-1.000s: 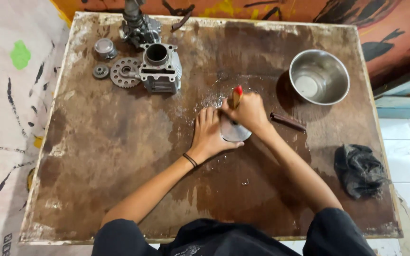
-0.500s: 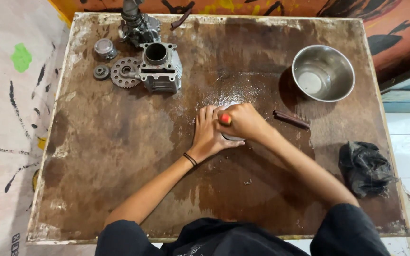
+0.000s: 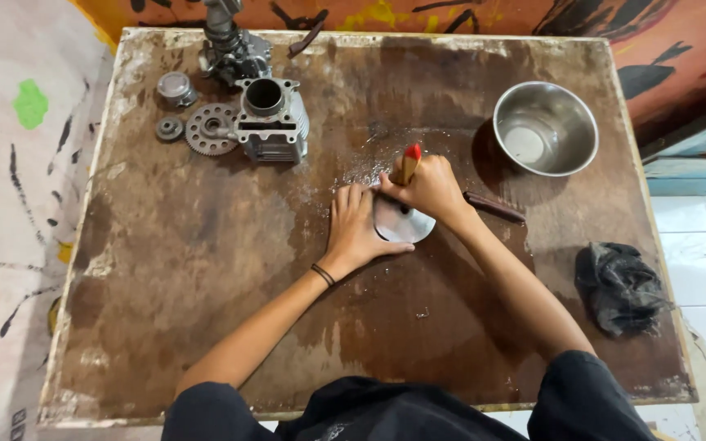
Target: Cleaning various motorcycle engine components with a brush and solvent on a workbench.
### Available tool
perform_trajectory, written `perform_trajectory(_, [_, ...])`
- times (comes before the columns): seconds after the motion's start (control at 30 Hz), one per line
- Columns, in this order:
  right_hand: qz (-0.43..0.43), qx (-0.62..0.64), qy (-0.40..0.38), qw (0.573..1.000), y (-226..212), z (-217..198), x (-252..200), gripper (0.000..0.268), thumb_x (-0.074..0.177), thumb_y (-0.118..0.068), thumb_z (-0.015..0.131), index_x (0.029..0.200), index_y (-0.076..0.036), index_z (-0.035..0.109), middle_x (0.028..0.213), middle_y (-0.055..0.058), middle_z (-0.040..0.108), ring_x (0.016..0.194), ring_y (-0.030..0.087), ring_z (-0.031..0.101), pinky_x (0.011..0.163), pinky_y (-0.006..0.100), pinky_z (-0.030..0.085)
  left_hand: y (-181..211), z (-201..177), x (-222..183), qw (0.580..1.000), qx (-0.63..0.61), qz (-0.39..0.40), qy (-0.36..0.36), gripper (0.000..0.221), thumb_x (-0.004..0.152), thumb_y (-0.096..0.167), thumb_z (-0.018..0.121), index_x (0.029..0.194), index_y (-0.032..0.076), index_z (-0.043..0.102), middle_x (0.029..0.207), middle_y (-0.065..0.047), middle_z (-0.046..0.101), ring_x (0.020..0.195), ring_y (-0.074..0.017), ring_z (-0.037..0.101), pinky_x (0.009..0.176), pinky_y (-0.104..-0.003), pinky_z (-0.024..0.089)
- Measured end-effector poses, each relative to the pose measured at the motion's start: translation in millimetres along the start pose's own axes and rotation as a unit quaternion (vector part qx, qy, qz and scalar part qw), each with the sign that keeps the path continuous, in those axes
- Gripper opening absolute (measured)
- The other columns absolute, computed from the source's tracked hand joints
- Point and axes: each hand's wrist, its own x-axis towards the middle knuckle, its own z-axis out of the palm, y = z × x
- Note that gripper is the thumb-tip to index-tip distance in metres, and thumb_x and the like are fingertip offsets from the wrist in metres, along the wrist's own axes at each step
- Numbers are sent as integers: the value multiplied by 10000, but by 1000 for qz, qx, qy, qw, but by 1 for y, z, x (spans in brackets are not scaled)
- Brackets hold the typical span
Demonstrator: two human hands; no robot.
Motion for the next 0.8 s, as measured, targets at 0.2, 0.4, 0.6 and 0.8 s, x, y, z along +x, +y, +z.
perform_trajectory(0.2, [-97,54,-61,992,-7,-11,-7,392,806,-339,840,634,-54,631,569,127,601,488,322,599,480,405,474,4,-6,0,999,-44,15,-1,1139,480,635,940,1370,58,526,1220,-121,495,1212,-340,434,1045,-493,390])
perform_trajectory(0.4, [-199,114,-74,970,-14,-16,-32,221,757,-218,811,759,-55,663,696,125,618,629,314,634,584,393,521,8,-12,4,1000,-20,1,14,1194,459,667,940,1352,3,509,1240,-137,482,1238,-349,426,1050,-498,387])
perform_trajectory(0.6, [-58,17,48,997,25,-5,-53,353,841,-198,857,673,-37,592,646,142,573,574,297,582,541,400,464,12,-10,1,1000,0,-21,-5,1160,470,651,934,1335,3,513,1268,-131,492,1263,-345,423,1071,-484,386])
perform_trajectory(0.8, [-19,7,53,998,15,-11,-53,339,868,-177,836,685,-54,579,635,124,568,544,280,570,525,383,455,15,-10,1,1000,-17,4,11,1145,456,620,940,1318,-4,516,1246,-138,505,1242,-356,432,1069,-496,382])
